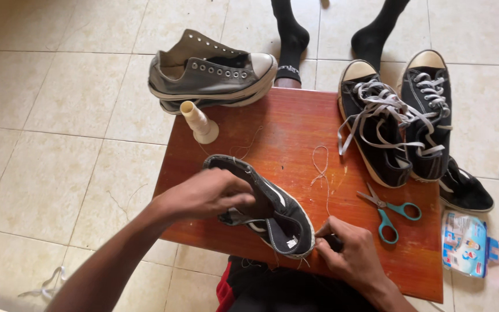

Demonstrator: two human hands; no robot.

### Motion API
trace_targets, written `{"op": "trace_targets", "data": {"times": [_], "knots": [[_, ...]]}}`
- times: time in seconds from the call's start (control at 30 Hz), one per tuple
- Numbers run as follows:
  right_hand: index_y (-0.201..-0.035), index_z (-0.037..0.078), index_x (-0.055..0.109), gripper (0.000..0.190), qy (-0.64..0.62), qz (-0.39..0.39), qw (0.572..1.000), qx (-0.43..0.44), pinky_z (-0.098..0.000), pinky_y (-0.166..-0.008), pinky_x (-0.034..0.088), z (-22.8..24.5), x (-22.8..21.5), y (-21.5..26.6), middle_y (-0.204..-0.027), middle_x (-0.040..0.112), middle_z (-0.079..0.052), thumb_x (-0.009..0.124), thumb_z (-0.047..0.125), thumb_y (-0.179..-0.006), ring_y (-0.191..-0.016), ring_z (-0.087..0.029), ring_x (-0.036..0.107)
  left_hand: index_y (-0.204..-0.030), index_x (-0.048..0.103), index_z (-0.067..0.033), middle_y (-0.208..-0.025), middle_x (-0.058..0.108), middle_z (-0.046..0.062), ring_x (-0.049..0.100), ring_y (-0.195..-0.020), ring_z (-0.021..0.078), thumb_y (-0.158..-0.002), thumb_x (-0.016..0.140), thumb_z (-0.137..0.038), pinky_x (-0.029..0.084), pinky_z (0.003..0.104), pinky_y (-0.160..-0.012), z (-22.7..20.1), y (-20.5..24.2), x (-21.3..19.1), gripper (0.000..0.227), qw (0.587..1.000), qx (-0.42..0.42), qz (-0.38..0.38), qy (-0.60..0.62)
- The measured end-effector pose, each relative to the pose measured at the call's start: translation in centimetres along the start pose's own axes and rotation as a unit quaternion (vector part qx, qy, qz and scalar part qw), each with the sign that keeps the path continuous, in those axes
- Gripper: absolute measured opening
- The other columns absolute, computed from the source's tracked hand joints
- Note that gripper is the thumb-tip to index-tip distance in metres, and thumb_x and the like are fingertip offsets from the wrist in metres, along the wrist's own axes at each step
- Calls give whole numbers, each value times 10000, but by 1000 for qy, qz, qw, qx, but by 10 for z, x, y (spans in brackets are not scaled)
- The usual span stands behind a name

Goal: The person sews the sole of a black sneaker by hand using a needle and thread, pulling the thread through the material and tying knots.

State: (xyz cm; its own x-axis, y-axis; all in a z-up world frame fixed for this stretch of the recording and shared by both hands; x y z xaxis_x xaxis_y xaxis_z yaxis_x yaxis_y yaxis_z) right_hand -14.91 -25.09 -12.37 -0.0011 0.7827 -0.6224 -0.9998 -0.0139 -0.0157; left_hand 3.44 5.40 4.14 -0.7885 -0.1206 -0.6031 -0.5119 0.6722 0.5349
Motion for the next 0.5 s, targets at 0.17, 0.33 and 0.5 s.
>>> {"op": "trace_targets", "data": {"times": [0.17, 0.33, 0.5], "knots": [[-873, 220, 834, 46, -6, -25, 1000, 18, -342, -692, 576, 0, 7, 5, -762, 883, 56, 865, 249, -891, -640, -149, 764, -1072, 921, -327, -902, 857, -96, 789, -772, 230, -1120, 851, -405, 590, 484, -588, 22, 1, 28, 115, 936, 82, -256, -229], [-871, 210, 836, 51, -6, -43, 999, 24, -339, -681, 570, 6, 5, 8, -745, 878, 59, 868, 241, -897, -621, -142, 738, -792, 819, -313, -701, 695, -41, 693, -633, 244, -1001, 808, -160, 459, 494, -497, 58, -53, 67, 259, 892, 164, -255, -334], [-858, 217, 822, 83, -11, -53, 998, 15, -323, -647, 526, 8, 6, 12, -699, 812, 74, 864, 249, -922, -584, -117, 653, -860, 847, -204, -803, 810, 100, 776, -721, 442, -1013, 817, -337, 549, 608, -579, 75, -78, 82, 205, 929, 93, -189, -304]]}}
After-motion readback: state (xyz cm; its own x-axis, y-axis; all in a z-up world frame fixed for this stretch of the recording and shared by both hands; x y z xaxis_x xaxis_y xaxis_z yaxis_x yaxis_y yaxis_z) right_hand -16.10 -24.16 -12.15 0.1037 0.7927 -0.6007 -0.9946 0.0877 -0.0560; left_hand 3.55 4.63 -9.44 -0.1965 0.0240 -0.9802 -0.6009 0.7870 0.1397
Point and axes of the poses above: each hand's wrist, its own y-axis away from the middle knuckle, its own x-axis out of the palm, z = x × y, the point moved 3 cm from there along -y, towards the middle knuckle
